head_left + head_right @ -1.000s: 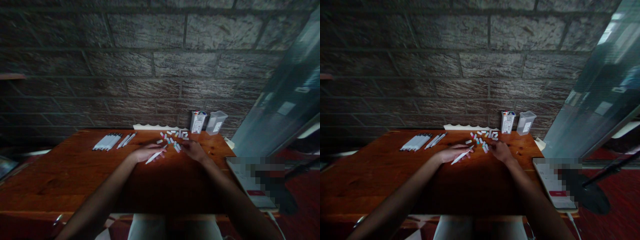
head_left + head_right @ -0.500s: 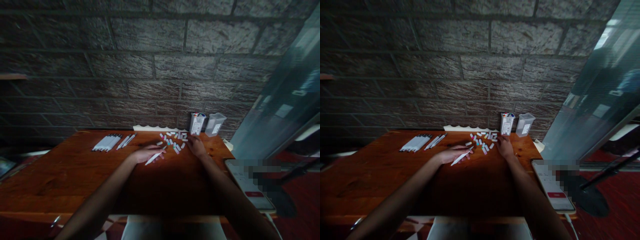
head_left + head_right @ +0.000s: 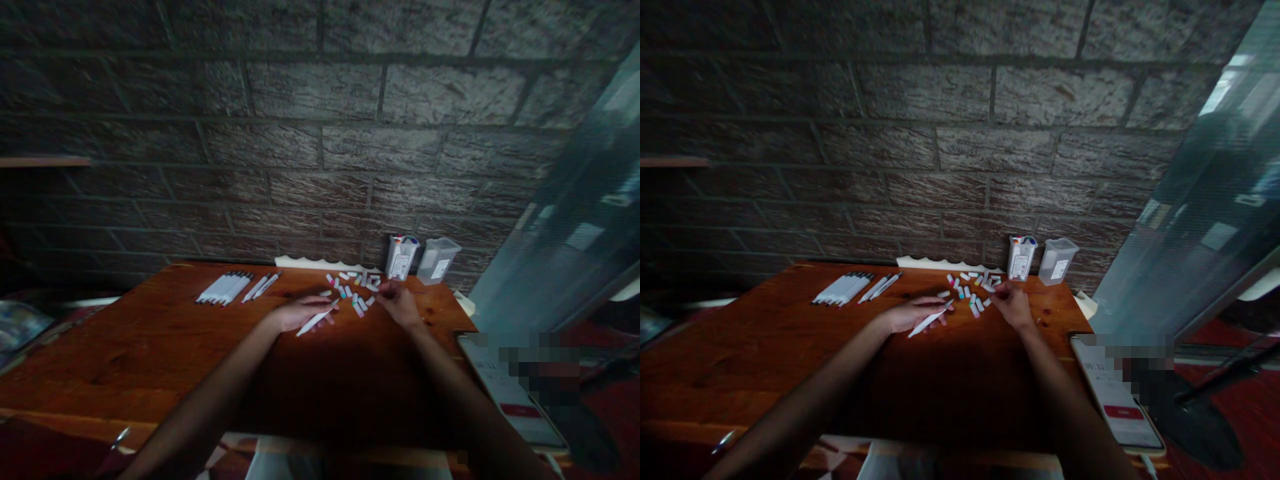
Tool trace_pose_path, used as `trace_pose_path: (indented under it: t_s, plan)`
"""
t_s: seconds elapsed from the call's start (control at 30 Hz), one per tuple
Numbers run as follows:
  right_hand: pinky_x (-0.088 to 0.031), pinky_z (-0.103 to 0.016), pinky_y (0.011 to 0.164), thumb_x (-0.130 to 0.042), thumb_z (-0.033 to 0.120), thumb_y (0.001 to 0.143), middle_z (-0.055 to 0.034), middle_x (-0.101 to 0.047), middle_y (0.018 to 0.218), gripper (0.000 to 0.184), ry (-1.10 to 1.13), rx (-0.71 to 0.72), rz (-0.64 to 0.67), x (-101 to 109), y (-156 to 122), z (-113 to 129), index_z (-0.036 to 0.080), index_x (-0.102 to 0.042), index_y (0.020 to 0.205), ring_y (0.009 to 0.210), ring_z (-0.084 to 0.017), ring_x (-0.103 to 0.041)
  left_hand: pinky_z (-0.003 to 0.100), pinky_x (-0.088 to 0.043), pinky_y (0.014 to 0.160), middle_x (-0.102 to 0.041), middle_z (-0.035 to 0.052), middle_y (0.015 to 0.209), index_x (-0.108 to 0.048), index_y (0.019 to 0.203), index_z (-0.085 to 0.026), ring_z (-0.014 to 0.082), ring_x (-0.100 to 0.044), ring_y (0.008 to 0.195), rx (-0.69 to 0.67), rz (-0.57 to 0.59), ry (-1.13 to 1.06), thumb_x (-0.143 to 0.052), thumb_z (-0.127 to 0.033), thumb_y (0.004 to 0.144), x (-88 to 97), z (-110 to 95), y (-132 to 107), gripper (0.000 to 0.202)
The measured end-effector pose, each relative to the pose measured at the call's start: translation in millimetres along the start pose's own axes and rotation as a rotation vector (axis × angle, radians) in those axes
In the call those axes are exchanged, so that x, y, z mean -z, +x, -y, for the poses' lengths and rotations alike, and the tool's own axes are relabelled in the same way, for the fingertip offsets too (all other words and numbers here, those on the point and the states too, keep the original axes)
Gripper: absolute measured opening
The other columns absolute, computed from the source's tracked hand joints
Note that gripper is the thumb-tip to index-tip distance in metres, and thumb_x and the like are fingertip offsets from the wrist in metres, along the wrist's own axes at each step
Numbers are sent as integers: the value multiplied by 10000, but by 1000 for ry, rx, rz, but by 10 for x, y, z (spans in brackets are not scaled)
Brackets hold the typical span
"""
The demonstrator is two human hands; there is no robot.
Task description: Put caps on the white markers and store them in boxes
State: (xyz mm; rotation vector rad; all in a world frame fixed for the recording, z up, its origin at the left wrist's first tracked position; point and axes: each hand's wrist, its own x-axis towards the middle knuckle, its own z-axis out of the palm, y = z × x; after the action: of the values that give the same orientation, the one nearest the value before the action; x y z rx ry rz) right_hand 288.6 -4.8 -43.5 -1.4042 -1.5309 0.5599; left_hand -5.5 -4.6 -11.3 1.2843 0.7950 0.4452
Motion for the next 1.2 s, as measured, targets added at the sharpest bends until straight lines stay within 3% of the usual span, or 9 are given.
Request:
trace_pose_path:
  t_s: [0.13, 0.3, 0.4, 0.5, 0.63, 0.73, 0.87, 1.07, 1.2]
  plan:
    - [-473, -286, 715, -619, 441, 720, -51, -667, 844, 417, 79, 4, 51, -57, -47, 131, 158, -646, 1024, 728, -155, -602, 231, -397, 531, -667, 109, 914, -635, 1153, -119, 128, -551, 645, 0, -11, 8, -734, -503, 745, -16, -12, -12, 569]
    - [-399, -252, 572, -532, 431, 726, -19, -574, 681, 317, 382, -296, 90, -106, -110, 344, 168, -629, 873, 591, -123, -479, 229, -399, 536, -666, 112, 914, -629, 1154, -116, 128, -550, 651, 6, -1, 2, -740, -512, 735, -17, -16, -23, 587]
    - [-354, -242, 514, -484, 439, 742, 4, -490, 598, 300, 539, -361, 220, -164, -180, 438, 172, -590, 827, 531, -110, -420, 223, -396, 532, -667, 109, 909, -628, 1146, -116, 126, -555, 646, 5, 9, -3, -752, -510, 719, -11, -19, -25, 594]
    - [-350, -218, 528, -549, 382, 729, 29, -465, 605, 266, 827, -417, 394, -231, -257, 514, 179, -575, 898, 550, -95, -431, 222, -404, 539, -674, 111, 913, -637, 1142, -123, 128, -566, 649, 2, 15, 21, -736, -506, 739, -10, -20, -19, 564]
    - [-401, -218, 595, -584, 346, 755, 17, -544, 694, 292, 998, -422, 481, -256, -321, 631, 189, -568, 1001, 605, -89, -481, 227, -406, 539, -680, 113, 905, -642, 1137, -125, 128, -572, 631, -3, 9, 20, -717, -497, 762, -13, -14, -10, 534]
    - [-462, -260, 670, -598, 393, 766, -55, -652, 912, 328, 955, -406, 457, -217, -336, 692, 192, -562, 1023, 712, -120, -567, 223, -400, 525, -681, 114, 898, -642, 1119, -127, 128, -573, 623, -12, 23, -1, -731, -489, 748, -12, -12, -12, 526]
    - [-494, -276, 709, -713, 415, 701, -97, -669, 1078, 395, 910, -391, 420, -195, -328, 665, 187, -568, 990, 828, -156, -628, 225, -408, 527, -683, 124, 905, -644, 1117, -121, 132, -579, 620, -28, 36, 0, -730, -489, 748, -9, -15, -17, 528]
    - [-455, -221, 610, -804, 415, 571, -35, -662, 869, 469, 766, -366, 152, -306, -277, 594, 171, -591, 909, 712, -115, -579, 224, -417, 534, -681, 123, 914, -637, 1122, -126, 136, -580, 631, -9, 13, 39, -715, -510, 751, -14, -11, -14, 540]
    - [-421, -214, 549, -773, 428, 619, 7, -633, 797, 528, 699, -245, 123, -408, -281, 608, 204, -532, 1032, 643, -100, -538, 219, -410, 531, -683, 116, 891, -630, 1116, -129, 129, -575, 613, -21, 47, 54, -718, -507, 747, -1, 2, -15, 535]
